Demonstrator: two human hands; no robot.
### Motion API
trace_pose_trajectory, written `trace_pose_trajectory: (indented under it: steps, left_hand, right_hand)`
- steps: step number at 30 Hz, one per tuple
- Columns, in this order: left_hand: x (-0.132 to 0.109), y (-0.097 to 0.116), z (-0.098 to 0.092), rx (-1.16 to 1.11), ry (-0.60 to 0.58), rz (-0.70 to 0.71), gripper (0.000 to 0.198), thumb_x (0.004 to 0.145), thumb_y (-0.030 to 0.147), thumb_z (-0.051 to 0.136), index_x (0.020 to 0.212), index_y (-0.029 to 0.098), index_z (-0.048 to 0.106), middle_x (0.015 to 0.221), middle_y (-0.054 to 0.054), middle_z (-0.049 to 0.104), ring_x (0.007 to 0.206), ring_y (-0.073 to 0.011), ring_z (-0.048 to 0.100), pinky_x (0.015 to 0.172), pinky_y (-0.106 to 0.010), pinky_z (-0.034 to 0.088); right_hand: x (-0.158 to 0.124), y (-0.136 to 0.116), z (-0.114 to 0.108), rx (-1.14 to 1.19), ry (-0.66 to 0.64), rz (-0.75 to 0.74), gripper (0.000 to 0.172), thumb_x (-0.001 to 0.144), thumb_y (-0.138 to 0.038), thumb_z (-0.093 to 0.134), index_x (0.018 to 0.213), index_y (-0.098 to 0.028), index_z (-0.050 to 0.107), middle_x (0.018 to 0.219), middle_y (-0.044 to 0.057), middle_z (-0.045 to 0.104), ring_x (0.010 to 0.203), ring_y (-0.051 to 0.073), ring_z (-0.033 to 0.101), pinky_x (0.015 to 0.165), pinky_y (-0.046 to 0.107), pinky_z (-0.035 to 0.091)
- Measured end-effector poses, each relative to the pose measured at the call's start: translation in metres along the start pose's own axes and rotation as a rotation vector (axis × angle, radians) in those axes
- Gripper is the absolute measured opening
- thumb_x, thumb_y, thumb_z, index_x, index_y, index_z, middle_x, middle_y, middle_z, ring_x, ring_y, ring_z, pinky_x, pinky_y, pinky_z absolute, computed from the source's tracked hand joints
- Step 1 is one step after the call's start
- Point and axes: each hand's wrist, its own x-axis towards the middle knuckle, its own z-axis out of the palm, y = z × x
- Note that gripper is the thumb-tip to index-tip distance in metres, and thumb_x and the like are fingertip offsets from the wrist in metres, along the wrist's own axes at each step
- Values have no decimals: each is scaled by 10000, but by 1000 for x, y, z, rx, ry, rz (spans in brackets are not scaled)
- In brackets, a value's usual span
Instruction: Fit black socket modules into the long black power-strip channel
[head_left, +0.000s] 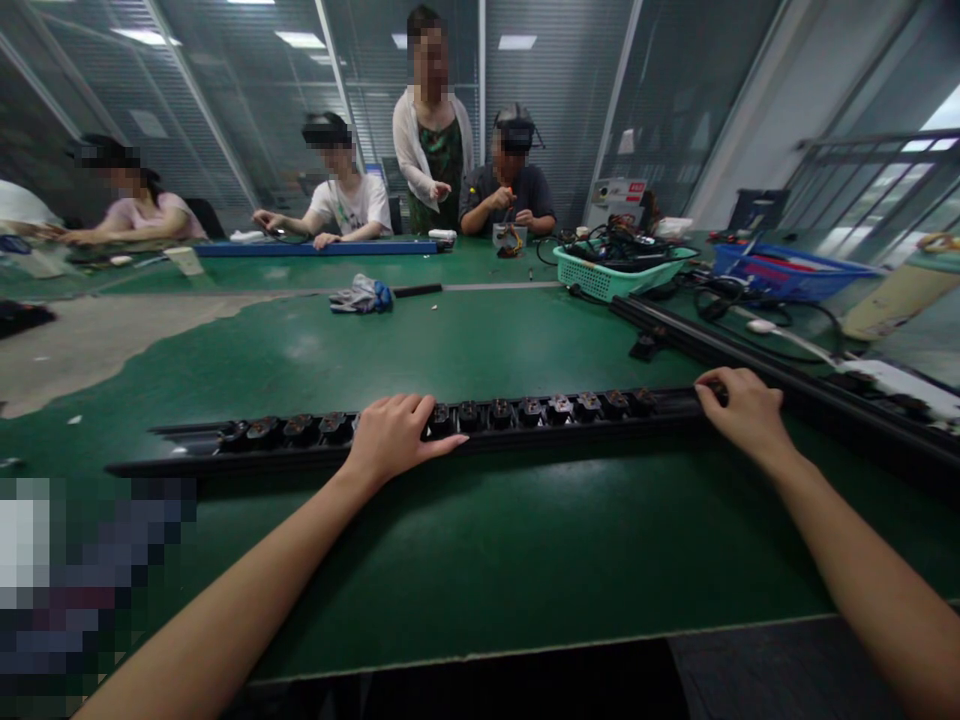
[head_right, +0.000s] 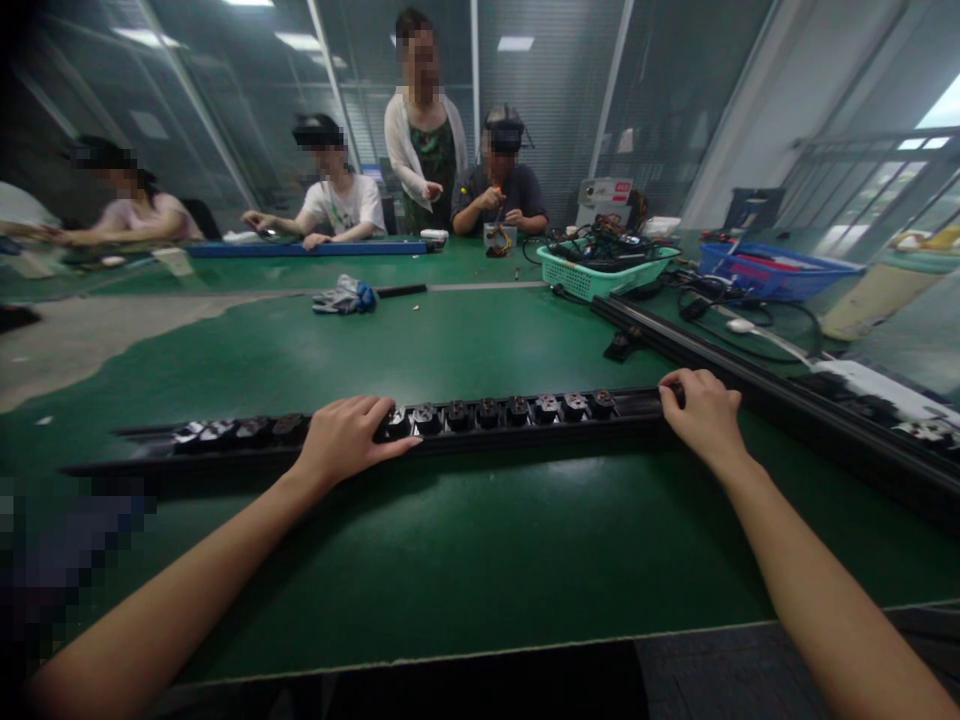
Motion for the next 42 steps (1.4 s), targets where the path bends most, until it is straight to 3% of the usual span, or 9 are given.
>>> trace_pose_trajectory:
  steps: [19,23,29,33,42]
  left_hand:
    - [0,0,0,-6,-12,-1,653,849,768,359,896,169,613,811,-91,673,740,-241,627,635,-328,384]
    - [0,0,0,-9,-11,0,654,849,767,362,910,168,617,814,-94,675,744,-244,629,639,-331,387]
    - [0,-1,2,-6,-2,-2,636,847,762,372,906,180,619,814,-90,678,743,-231,625,640,-322,386]
    - [-1,-1,2,-4,-7,-1,640,849,763,365,912,179,617,823,-91,679,745,-231,626,637,-321,385]
    - [0,0,1,-12,-4,-9,634,842,766,380,890,182,620,808,-92,676,750,-239,628,645,-328,388]
  right_hand:
    - [4,14,4,-25,-31,60,307,839,-459,435,964,-236,605,1023,92,611,1011,286,562,797,447,377]
    - [4,19,6,-20,-28,126,375,811,-512,479,1035,-234,591,1009,100,616,1045,300,548,815,461,381]
    - [6,25,6,-131,-39,302,525,758,-680,494,946,-209,627,1015,161,578,1016,346,524,825,491,383]
    - [6,24,3,-159,-30,329,561,741,-712,497,957,-216,641,1110,197,540,1098,373,482,853,496,383]
    - [7,33,7,-166,-67,384,597,746,-713,506,969,-166,586,1032,216,601,992,377,553,823,516,399]
